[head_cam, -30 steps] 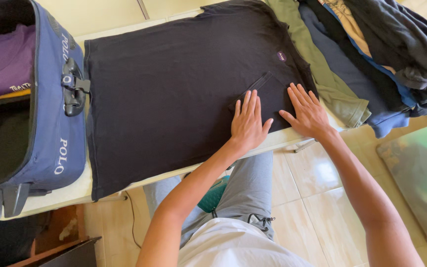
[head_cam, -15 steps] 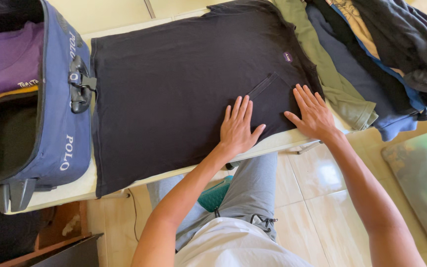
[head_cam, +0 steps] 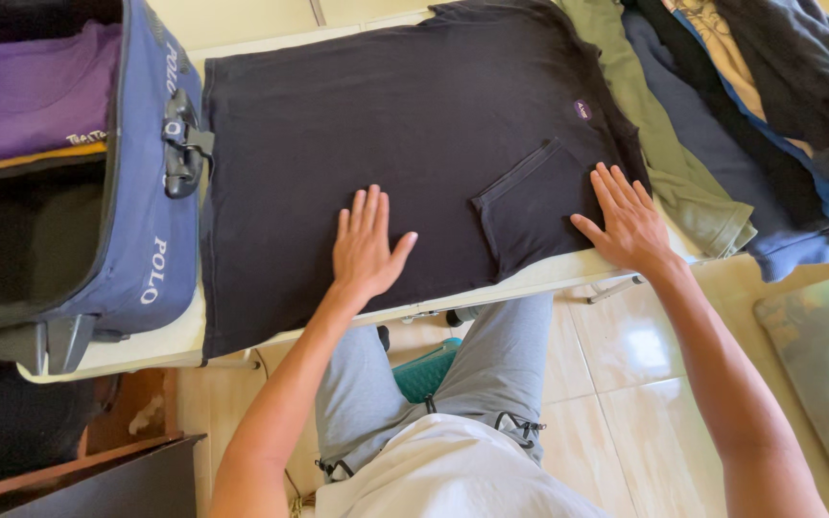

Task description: The person spreads a black t-shirt flat on a table by hand, smooths the fabric with their palms, and begins folding the sleeves inward.

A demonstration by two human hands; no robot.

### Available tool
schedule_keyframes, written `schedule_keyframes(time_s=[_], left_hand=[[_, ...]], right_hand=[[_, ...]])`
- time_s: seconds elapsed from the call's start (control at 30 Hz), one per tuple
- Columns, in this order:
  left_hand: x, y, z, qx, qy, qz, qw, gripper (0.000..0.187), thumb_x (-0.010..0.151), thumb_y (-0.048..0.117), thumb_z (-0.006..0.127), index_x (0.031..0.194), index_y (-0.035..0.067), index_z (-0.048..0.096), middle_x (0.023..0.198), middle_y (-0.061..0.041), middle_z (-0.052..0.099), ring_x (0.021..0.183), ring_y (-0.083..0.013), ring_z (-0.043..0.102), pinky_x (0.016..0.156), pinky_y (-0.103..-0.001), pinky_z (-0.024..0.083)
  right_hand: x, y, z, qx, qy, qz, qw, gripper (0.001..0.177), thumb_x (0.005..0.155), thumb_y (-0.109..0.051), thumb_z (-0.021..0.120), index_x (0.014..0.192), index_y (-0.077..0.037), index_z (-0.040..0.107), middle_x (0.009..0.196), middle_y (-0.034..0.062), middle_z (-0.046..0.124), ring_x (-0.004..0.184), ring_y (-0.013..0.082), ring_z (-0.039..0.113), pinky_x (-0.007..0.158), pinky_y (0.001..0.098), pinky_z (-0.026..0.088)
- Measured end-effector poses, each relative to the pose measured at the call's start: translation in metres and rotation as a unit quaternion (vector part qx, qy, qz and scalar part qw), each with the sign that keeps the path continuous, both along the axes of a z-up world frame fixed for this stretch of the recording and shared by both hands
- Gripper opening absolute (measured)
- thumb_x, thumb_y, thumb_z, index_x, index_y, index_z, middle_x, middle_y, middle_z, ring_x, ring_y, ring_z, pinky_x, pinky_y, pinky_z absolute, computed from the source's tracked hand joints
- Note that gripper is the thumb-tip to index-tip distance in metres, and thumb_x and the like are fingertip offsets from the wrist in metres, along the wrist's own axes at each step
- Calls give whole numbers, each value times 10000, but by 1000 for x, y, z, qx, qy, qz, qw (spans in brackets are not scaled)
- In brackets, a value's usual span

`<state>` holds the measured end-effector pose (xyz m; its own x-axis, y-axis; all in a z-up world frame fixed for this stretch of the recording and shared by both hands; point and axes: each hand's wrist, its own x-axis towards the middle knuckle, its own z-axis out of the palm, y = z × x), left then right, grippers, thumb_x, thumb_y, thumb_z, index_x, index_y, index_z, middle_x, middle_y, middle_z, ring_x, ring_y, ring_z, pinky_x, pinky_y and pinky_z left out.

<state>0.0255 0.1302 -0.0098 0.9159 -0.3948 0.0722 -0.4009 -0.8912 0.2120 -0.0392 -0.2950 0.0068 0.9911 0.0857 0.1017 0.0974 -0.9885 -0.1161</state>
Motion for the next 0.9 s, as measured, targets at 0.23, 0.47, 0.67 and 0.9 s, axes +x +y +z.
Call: schedule_keyframes(time_s=[0.23,0.47,0.67,0.9], left_hand=[[-5,95,-1,15,6,97,995,871,1009,625,381,1608,8,242,1709,-155,158,1582,-300,105,1266,-489,106],[-22,160,-5,-9,-21,148,989,891,996,620,430,1604,-8,256,1708,-147,164,1581,-294,112,1259,-485,98],[-33,181,-7,-24,-38,154,987,891,999,610,445,1606,-18,265,1707,-159,192,1582,-300,136,1266,-487,110],[-32,179,-2,-15,-26,160,987,916,984,613,463,1594,-40,263,1702,-179,186,1577,-319,127,1256,-498,109]], right_hand=[[-1,1,0,-1,4,-7,1000,858,1000,-631,380,1613,-43,260,1712,90,203,1584,251,123,1261,442,117],[-1,0,-3,-9,9,-5,1000,864,1001,-638,365,1617,-45,241,1705,98,196,1579,252,116,1257,439,110],[-5,2,-7,-8,8,-8,1000,874,999,-634,369,1621,-36,229,1706,103,190,1582,249,111,1258,434,101],[-2,8,6,32,34,-27,999,871,979,-604,460,1596,-19,270,1696,128,211,1571,268,133,1252,443,122]])
